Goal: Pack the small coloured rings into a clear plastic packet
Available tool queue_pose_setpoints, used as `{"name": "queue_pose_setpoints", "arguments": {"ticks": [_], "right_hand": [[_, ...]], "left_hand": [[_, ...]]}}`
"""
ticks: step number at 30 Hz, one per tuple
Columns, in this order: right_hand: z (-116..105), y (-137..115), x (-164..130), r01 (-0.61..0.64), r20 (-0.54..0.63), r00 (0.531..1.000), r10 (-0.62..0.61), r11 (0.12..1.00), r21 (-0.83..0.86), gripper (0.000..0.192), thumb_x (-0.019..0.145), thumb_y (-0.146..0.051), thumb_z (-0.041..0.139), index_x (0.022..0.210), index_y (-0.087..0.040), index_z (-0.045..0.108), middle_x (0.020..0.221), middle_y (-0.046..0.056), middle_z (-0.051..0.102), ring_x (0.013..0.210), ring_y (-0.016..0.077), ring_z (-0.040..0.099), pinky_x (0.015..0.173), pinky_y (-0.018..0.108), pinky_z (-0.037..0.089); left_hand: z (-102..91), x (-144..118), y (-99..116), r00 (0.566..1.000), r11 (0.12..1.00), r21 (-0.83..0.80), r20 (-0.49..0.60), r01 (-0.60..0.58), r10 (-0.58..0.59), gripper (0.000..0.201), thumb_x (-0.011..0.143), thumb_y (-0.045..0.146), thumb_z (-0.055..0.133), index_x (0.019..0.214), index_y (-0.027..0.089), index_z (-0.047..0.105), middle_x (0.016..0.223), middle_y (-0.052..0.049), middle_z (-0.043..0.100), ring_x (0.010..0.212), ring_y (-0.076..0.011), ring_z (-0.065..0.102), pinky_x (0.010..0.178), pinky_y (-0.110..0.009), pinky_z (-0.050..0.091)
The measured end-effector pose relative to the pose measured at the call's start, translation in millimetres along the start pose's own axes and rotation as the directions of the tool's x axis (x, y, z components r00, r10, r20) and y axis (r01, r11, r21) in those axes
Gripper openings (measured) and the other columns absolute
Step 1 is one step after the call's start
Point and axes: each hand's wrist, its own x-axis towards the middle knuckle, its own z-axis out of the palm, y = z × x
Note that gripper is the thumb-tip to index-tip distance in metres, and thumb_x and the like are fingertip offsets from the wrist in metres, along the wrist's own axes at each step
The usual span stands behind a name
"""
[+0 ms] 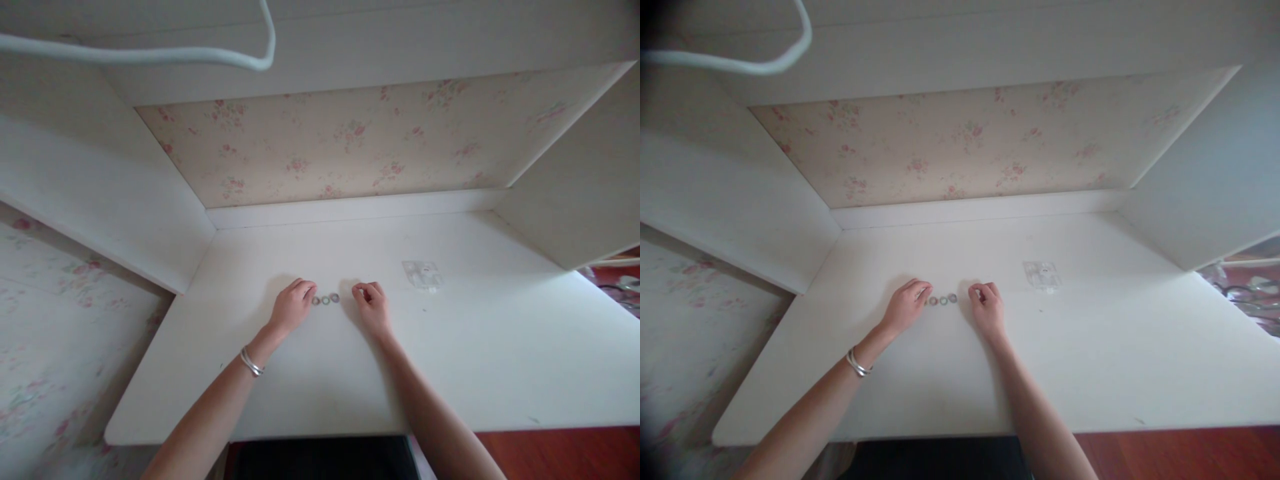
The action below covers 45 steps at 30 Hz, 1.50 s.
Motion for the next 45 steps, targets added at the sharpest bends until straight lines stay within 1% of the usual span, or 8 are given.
{"name": "queue_pose_setpoints", "arguments": {"ticks": [9, 13, 17, 21, 26, 35, 41, 45], "right_hand": [[-29, 7, 13, -0.029, 0.0, 1.0, 0.029, 0.994, -0.104, 0.029, 0.082, -0.043, 0.05, 0.085, -0.019, 0.066, 0.078, 0.002, 0.055, 0.06, 0.0124, 0.047, 0.06, 0.027, 0.04], [-69, 11, 33, -0.027, -0.138, 0.99, -0.035, 0.905, -0.425, 0.03, 0.084, -0.04, 0.045, 0.092, -0.019, 0.066, 0.088, 0.007, 0.057, 0.079, 0.019, 0.052, 0.076, 0.034, 0.04], [-101, 20, 53, -0.15, -0.196, 0.981, 0.009, 0.674, -0.723, 0.048, 0.077, -0.05, 0.051, 0.117, -0.024, 0.057, 0.118, 0.014, 0.048, 0.107, 0.033, 0.042, 0.085, 0.049, 0.033], [-117, 38, 67, -0.189, -0.094, 0.978, 0.187, 0.599, -0.778, 0.071, 0.073, -0.061, 0.051, 0.133, -0.024, 0.042, 0.132, 0.018, 0.036, 0.111, 0.0369, 0.041, 0.083, 0.051, 0.035], [-123, 49, 74, -0.227, -0.077, 0.962, 0.264, 0.605, -0.763, 0.071, 0.076, -0.059, 0.049, 0.135, -0.021, 0.039, 0.127, 0.019, 0.044, 0.103, 0.0329, 0.051, 0.082, 0.044, 0.041], [-69, -9, 51, -0.085, 0.032, 0.992, 0.122, 0.834, -0.545, 0.061, 0.076, -0.057, 0.053, 0.126, -0.022, 0.049, 0.123, 0.012, 0.054, 0.099, 0.0252, 0.058, 0.081, 0.037, 0.046], [-8, -70, 15, 0.069, 0.278, 0.961, -0.01, 0.977, -0.2, 0.051, 0.077, -0.051, 0.059, 0.12, -0.024, 0.055, 0.113, 0.009, 0.061, 0.092, 0.0212, 0.061, 0.077, 0.035, 0.049], [14, -91, -1, 0.06, 0.332, 0.942, -0.036, 0.996, -0.062, 0.048, 0.077, -0.047, 0.061, 0.119, -0.025, 0.055, 0.117, 0.007, 0.06, 0.093, 0.0189, 0.061, 0.082, 0.034, 0.049]], "left_hand": [[-6.0, -50, -46, 0.932, 0.918, -0.206, -0.059, 0.34, -0.359, 0.041, 0.086, 0.05, 0.04, 0.093, 0.018, 0.064, 0.054, 0.004, 0.049, 0.049, -0.0112, 0.046, 0.05, -0.022, 0.034], [-3.3, -53, -51, 0.919, 0.89, -0.267, -0.04, 0.368, -0.392, 0.042, 0.083, 0.051, 0.042, 0.093, 0.018, 0.065, 0.055, 0.004, 0.047, 0.051, -0.0117, 0.045, 0.05, -0.022, 0.034], [-3.7, -48, -54, 0.91, 0.854, -0.346, -0.004, 0.388, -0.415, 0.043, 0.08, 0.052, 0.044, 0.091, 0.017, 0.066, 0.059, 0.002, 0.052, 0.054, -0.0124, 0.047, 0.053, -0.022, 0.036], [-7.4, -46, -56, 0.914, 0.842, -0.374, 0.042, 0.389, -0.403, 0.042, 0.079, 0.052, 0.046, 0.091, 0.017, 0.067, 0.063, 0.001, 0.056, 0.057, -0.0127, 0.049, 0.054, -0.022, 0.037], [-8.9, -48, -58, 0.921, 0.843, -0.382, 0.064, 0.378, -0.384, 0.041, 0.08, 0.051, 0.046, 0.091, 0.017, 0.067, 0.061, 0.002, 0.054, 0.056, -0.0123, 0.048, 0.053, -0.022, 0.036], [-8.0, -40, -30, 0.986, 0.955, -0.258, -0.047, 0.146, -0.163, 0.033, 0.083, 0.041, 0.052, 0.104, 0.018, 0.061, 0.085, -0.003, 0.058, 0.074, -0.0139, 0.055, 0.073, -0.027, 0.047], [-11.2, -22, 7, 0.995, 0.979, -0.202, -0.097, -0.023, 0.003, 0.082, 0.063, 0.043, 0.074, 0.133, 0.024, 0.036, 0.131, -0.009, 0.041, 0.119, -0.0234, 0.044, 0.1, -0.038, 0.04], [-10.9, -12, 11, 0.986, 0.985, -0.166, -0.163, -0.05, 0.023, 0.079, 0.065, 0.035, 0.073, 0.132, 0.021, 0.034, 0.13, -0.01, 0.044, 0.123, -0.0264, 0.041, 0.103, -0.042, 0.037]]}}
